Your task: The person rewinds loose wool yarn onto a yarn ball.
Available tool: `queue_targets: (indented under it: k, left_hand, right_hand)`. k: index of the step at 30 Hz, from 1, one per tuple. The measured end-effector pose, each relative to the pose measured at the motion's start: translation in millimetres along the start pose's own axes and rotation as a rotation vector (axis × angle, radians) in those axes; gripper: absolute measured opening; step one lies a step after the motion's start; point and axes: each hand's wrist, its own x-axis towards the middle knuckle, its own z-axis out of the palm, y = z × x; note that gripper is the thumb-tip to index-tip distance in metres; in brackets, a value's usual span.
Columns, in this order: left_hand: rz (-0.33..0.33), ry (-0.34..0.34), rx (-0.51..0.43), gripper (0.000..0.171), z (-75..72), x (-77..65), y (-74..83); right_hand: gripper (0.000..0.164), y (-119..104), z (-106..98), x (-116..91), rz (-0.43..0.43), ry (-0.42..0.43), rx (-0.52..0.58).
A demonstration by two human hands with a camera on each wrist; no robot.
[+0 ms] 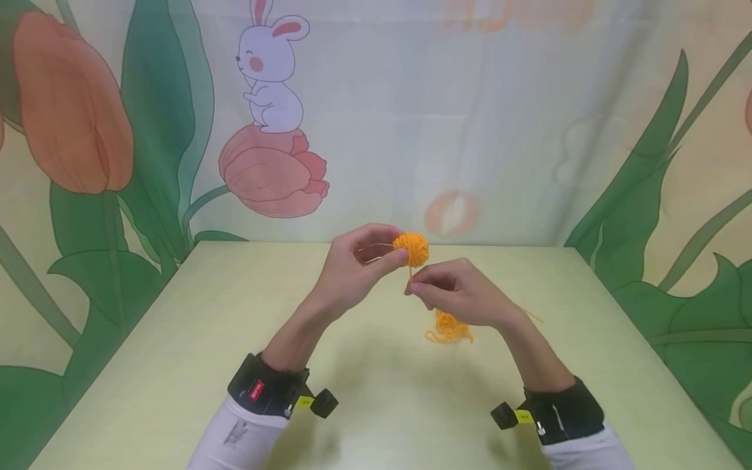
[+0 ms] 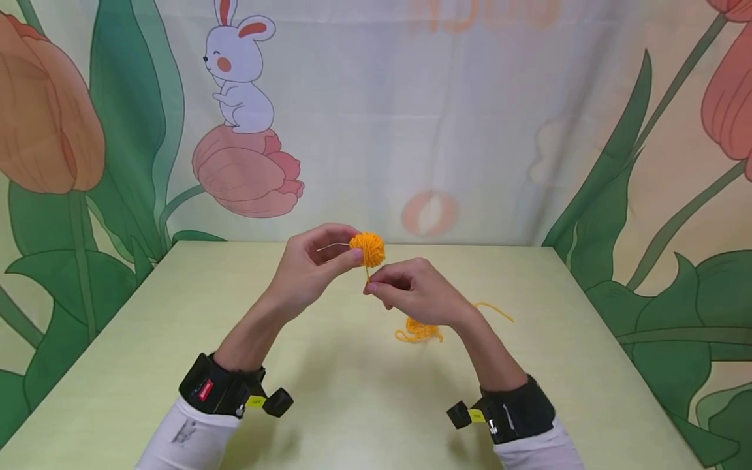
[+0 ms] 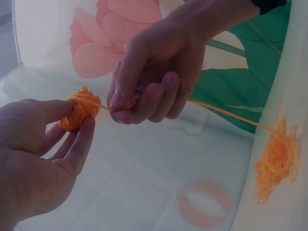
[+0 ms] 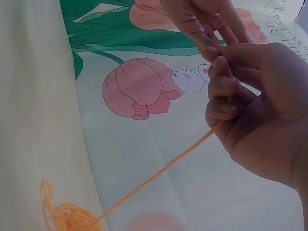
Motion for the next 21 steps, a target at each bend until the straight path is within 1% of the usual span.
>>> queue_targets:
  k: [3,8,12,15,18,21]
  left_hand:
    - [0.010,-0.037,-0.017,0.026,0.7,-0.9,1.4]
    - [0.019,-0.130,-0.008,0.022,2.2,-2.5,3.7]
    - [0.010,-0.216,-0.008,0.021,3.4,-3.5,4.9]
    - [0.009,-0.268,-0.003,0.021,3.6,-3.6,4.5]
    - [0.006,-0.303,0.009,0.022,3.2,-3.1,1.6]
    - [0.002,-0.320,0.039,0.022,3.5,-2.1,-2.2]
  right_hand:
    - [0.014,5.2,-2.6,0.8,0.030,0.000,0.040]
    - [0.013,11.7,-7.0,0.4,0.072,0.009,0.104]
    - [0.018,16.8,-10.5,0.3,0.113,0.041,0.084]
    - [0.017,19.2,-13.3,0.0,0.140,0.069,0.072]
    - [0.014,19.6,-16.2,-1.0,0.146,0.095,0.070]
    - [0.016,18.2,-18.1,-2.5,0.138,0.134,0.067]
